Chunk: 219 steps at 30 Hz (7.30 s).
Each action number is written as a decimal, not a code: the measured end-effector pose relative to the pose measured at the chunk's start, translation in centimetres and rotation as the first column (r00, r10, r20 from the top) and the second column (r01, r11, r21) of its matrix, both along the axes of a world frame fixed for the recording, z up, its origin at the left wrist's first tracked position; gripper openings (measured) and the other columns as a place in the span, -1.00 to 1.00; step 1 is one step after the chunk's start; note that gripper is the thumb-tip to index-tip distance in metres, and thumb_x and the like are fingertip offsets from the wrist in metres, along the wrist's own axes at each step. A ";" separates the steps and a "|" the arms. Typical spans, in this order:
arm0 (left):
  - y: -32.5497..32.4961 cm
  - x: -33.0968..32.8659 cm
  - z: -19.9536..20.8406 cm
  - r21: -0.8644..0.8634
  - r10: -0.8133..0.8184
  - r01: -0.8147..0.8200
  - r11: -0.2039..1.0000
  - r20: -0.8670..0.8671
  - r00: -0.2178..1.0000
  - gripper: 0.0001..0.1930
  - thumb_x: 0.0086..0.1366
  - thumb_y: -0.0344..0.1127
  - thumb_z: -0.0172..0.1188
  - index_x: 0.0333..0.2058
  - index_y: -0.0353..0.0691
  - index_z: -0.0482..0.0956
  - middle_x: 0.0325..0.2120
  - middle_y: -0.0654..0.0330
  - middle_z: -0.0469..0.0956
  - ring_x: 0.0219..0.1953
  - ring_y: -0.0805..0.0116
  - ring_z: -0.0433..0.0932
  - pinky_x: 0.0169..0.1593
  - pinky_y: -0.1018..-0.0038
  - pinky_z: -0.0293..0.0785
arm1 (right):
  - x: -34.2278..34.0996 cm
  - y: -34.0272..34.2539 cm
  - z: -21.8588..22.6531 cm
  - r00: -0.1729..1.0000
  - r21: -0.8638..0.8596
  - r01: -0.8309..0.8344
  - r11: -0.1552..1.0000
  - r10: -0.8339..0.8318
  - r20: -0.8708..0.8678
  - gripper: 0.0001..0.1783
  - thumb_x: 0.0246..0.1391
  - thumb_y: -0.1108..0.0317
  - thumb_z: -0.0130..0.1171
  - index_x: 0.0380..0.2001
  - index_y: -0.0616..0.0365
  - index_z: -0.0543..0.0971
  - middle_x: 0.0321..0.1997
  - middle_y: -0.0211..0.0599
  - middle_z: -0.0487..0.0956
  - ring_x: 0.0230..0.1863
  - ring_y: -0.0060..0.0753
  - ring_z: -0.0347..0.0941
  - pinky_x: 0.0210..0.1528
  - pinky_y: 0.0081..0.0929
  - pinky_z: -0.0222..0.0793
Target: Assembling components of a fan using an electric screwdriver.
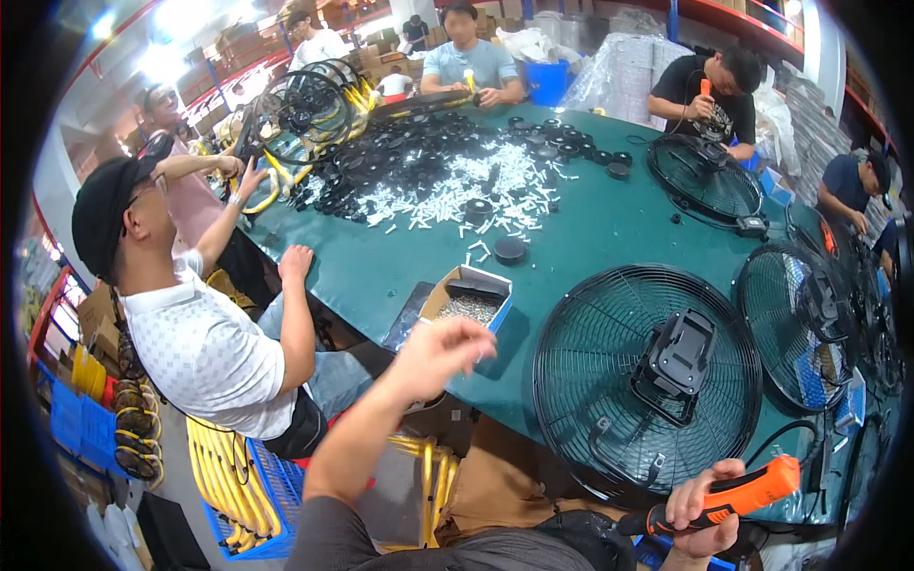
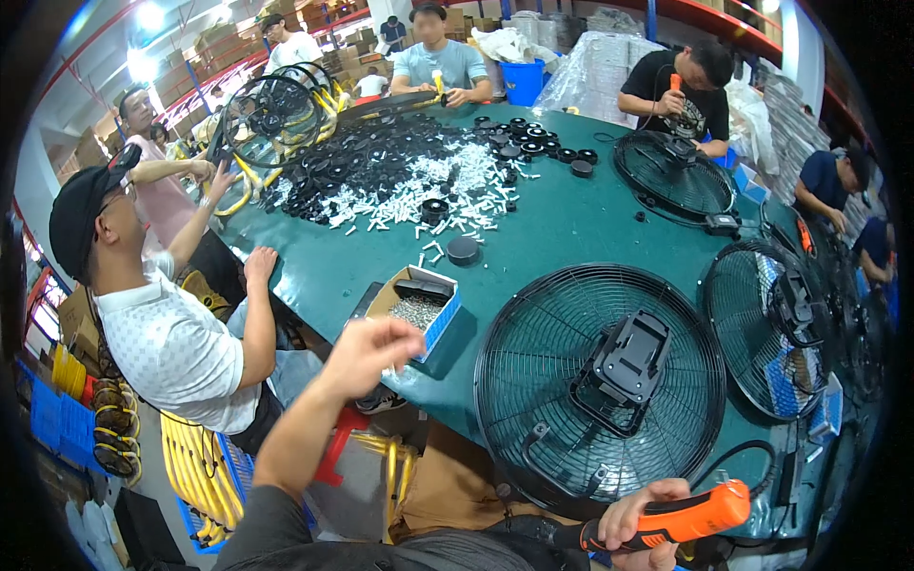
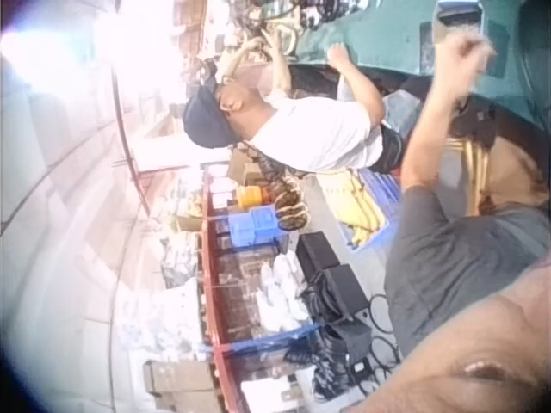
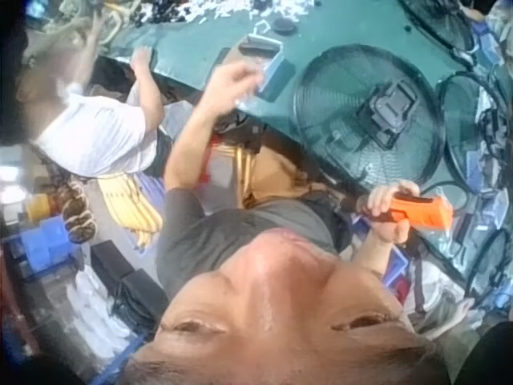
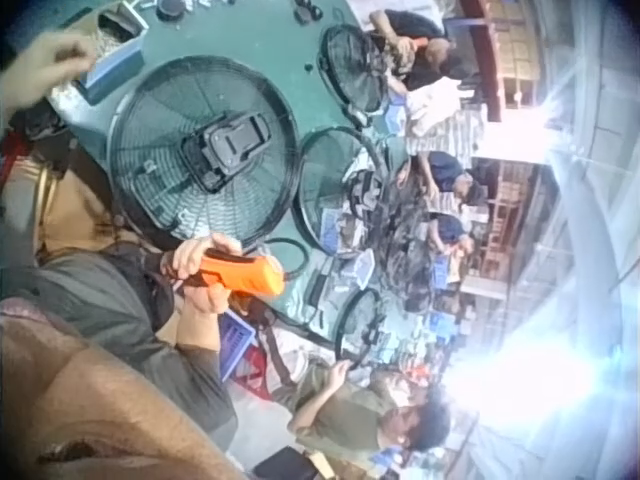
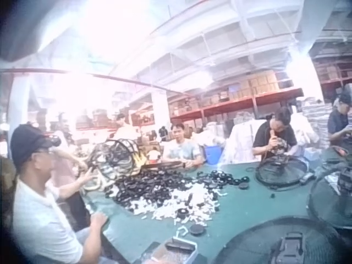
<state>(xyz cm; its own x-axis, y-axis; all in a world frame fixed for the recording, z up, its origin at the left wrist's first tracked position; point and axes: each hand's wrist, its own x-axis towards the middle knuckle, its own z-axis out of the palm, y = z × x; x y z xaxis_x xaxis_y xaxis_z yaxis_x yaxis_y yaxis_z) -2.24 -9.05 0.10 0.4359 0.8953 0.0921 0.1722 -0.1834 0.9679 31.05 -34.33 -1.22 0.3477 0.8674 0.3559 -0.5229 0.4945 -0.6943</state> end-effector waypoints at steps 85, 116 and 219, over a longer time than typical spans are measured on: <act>-15.4 9.4 -15.5 -0.736 0.140 0.438 0.516 0.577 0.804 -0.71 0.22 -0.39 0.48 -0.16 -0.34 0.60 -0.36 0.31 0.60 -0.40 0.66 0.47 -0.35 0.65 0.38 | -10.1 4.1 2.7 0.619 0.145 0.035 0.989 -0.135 0.774 -0.60 0.21 0.27 0.33 0.01 0.11 0.41 -0.39 -0.34 0.55 -0.50 -0.41 0.55 -0.47 -0.46 0.58; -12.8 9.3 -16.4 -0.672 -0.021 0.516 0.531 0.599 0.801 -0.79 0.28 -0.39 0.40 -0.17 -0.40 0.69 -0.36 0.28 0.65 -0.36 0.57 0.55 -0.25 0.58 0.47 | -2.3 11.5 4.1 0.594 0.051 -0.770 0.636 0.685 0.422 -0.69 -0.04 0.51 0.48 -0.30 0.32 0.53 -0.54 -0.08 0.62 -0.57 -0.24 0.60 -0.49 -0.35 0.59; -17.0 8.8 -11.1 -0.577 0.182 0.706 0.410 0.810 0.557 -0.85 0.46 -0.31 0.20 -0.28 -0.25 0.59 -0.37 0.10 0.63 -0.51 0.50 0.45 -0.47 0.61 0.30 | -7.8 2.5 4.2 0.923 0.390 0.182 0.903 -0.294 0.248 -0.59 0.11 0.31 0.34 -0.11 0.20 0.36 -0.44 -0.34 0.52 -0.62 -0.57 0.50 -0.53 -0.65 0.49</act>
